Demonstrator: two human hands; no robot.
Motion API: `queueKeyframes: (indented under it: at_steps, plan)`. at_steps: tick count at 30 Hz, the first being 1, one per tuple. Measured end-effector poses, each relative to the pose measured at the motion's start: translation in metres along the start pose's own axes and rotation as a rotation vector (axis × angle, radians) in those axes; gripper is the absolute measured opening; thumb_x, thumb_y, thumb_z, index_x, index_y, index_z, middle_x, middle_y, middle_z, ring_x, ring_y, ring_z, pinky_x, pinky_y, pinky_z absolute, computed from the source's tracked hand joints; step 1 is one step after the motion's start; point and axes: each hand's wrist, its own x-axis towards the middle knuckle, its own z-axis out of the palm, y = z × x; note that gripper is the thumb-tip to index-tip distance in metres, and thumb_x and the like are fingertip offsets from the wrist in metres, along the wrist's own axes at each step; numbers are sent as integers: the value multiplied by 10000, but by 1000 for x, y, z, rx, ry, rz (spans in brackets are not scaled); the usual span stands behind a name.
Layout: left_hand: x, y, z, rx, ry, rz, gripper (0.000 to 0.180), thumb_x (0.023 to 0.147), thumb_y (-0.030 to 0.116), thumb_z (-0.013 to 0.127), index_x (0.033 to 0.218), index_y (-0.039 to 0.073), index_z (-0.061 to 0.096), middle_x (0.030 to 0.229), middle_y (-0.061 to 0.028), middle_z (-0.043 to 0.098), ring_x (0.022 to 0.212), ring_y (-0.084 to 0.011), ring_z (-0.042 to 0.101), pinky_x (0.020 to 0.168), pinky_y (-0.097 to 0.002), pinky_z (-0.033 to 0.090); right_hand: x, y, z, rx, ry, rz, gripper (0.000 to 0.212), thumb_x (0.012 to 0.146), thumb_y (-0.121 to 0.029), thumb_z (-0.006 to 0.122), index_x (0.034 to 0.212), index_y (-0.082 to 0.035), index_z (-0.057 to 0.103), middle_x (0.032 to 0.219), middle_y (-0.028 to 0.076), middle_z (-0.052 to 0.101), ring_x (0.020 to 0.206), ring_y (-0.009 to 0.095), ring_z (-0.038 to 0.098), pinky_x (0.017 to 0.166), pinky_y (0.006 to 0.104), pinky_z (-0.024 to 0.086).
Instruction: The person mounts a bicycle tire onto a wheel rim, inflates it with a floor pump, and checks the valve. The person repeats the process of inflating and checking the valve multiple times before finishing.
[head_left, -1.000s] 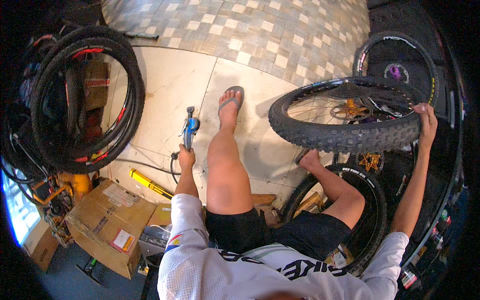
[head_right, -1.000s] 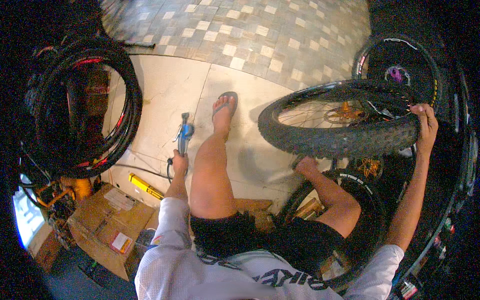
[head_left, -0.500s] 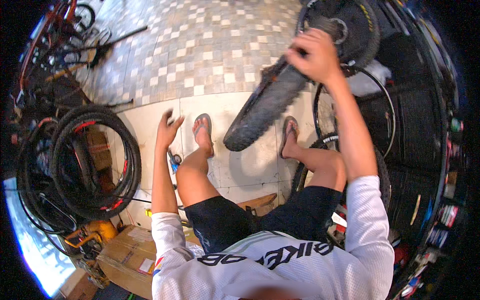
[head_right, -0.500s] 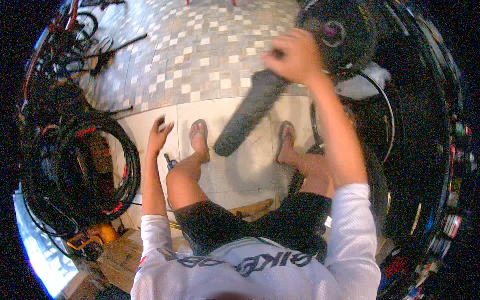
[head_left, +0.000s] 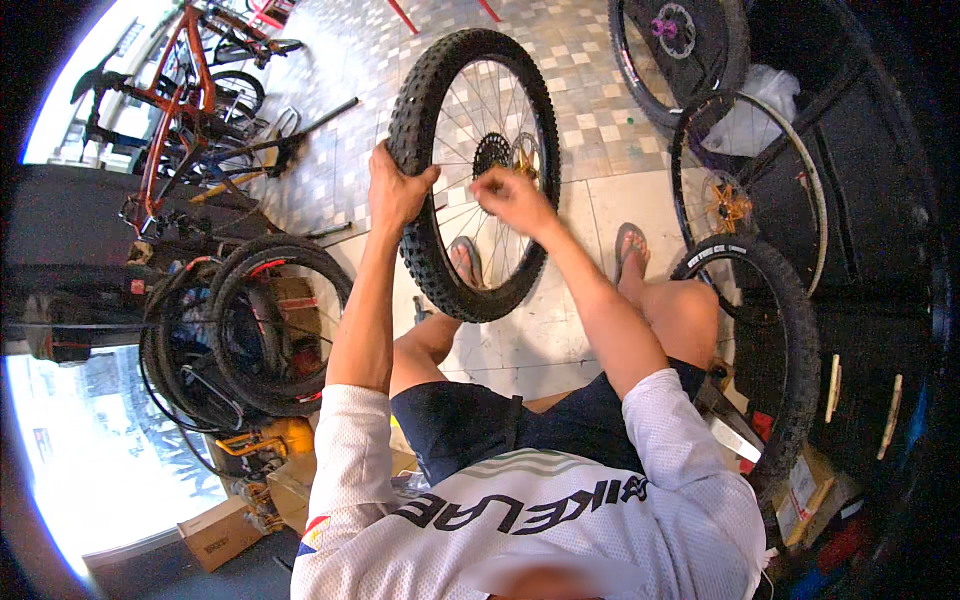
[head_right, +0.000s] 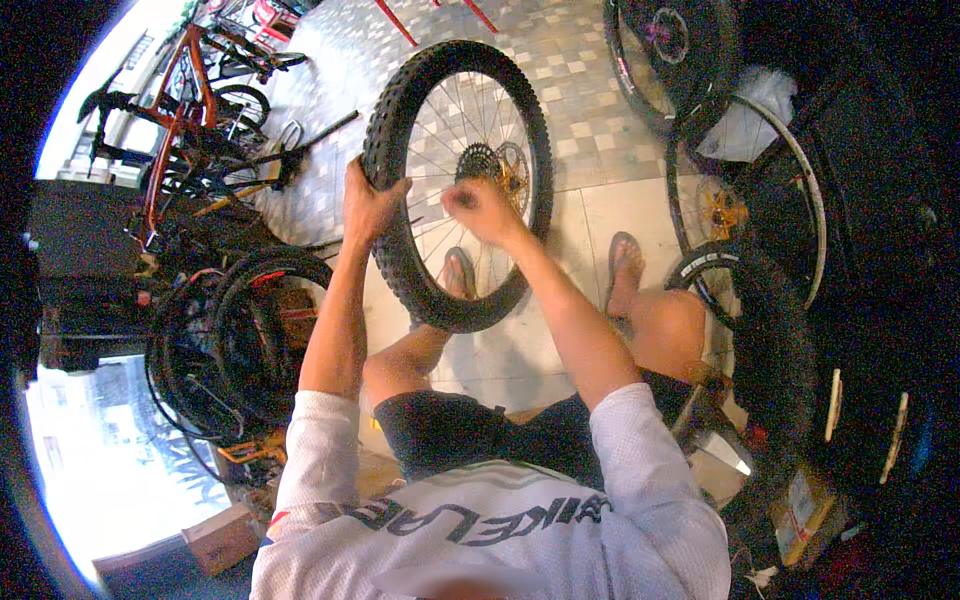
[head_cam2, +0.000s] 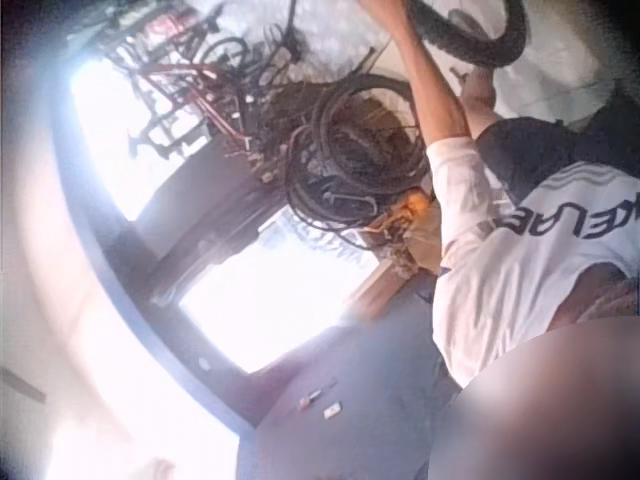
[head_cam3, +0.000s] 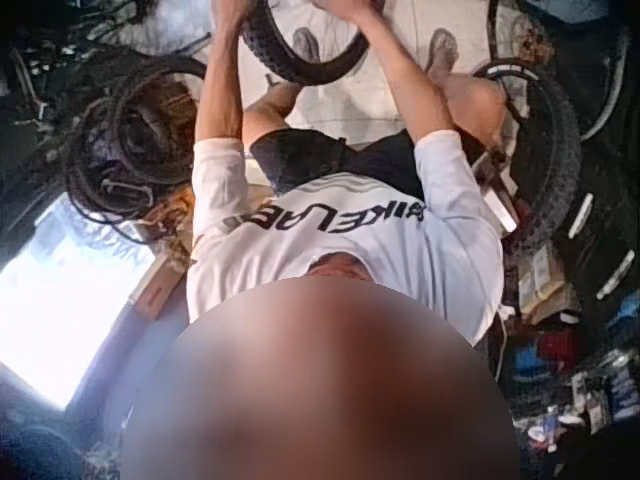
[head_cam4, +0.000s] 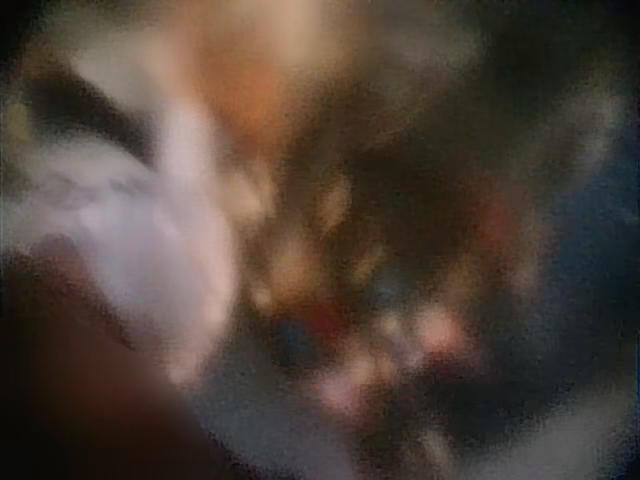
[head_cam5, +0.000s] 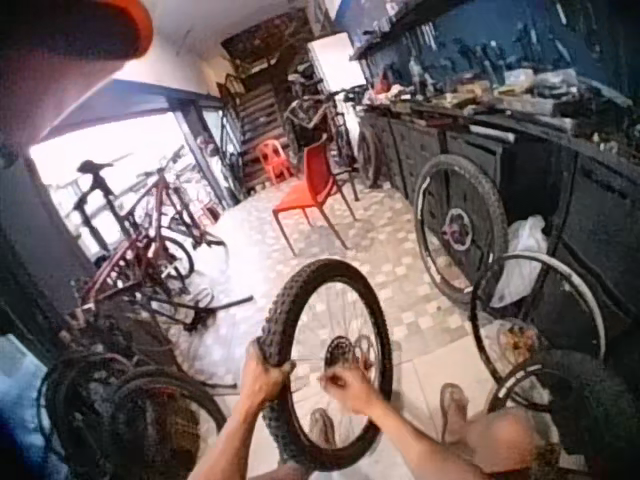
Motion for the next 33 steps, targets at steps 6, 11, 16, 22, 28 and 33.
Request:
queueKeyframes:
  at_steps: [6, 11, 16, 22, 28, 33]
  plan:
    - [-49, -21, -3, 9, 46, -8, 850, 748, 289, 832, 1390, -63, 399, 1252, -313, 543, 1184, -480, 536, 1027, -504, 440, -34, 54, 61, 477, -201, 334, 373, 1047, -300, 618, 1353, -87, 606, 1184, 15, 701, 676, 64, 617, 489, 205, 439]
    - [-77, -17, -6, -4, 28, -19, 922, 746, 243, 844, 1444, -67, 328, 1289, -315, 496, 1164, -495, 533, 1017, -503, 444, -32, 62, 67, 551, -355, 383, 367, 1038, -317, 633, 1282, -47, 588, 1134, 57, 722, 646, 82, 622, 456, 197, 391]
    - [-89, -13, -8, 47, 57, 32, 926, 744, 222, 847, 1453, -57, 321, 1267, -302, 502, 1167, -495, 537, 990, -517, 461, -24, 71, 77, 416, -377, 437, 329, 1025, -331, 646, 1144, -26, 681, 1034, 65, 742, 631, 119, 631, 473, 271, 440]
    - [-92, 4, -10, 23, 25, 12, 915, 749, 227, 839, 1455, -50, 326, 1277, -297, 502, 1182, -494, 540, 992, -515, 469, -21, 85, 66, 474, -437, 469, 380, 1032, -387, 624, 1027, -16, 707, 954, 54, 708, 642, 120, 631, 550, 270, 489]
    - [-98, 1, -11, 3, 33, 12, 905, 753, 245, 834, 1452, -47, 339, 1294, -293, 502, 1191, -483, 542, 1001, -511, 469, -23, 60, 59, 397, -440, 537, 299, 1006, -318, 631, 1034, -24, 674, 950, 49, 704, 646, 134, 640, 521, 262, 460]
    - [-101, 0, -10, 18, 49, 62, 911, 753, 253, 834, 1453, -50, 335, 1306, -290, 496, 1193, -484, 540, 1002, -507, 470, -28, 60, 59, 610, -437, 463, 369, 988, -401, 662, 1005, -33, 676, 979, 56, 709, 641, 132, 634, 500, 262, 434]
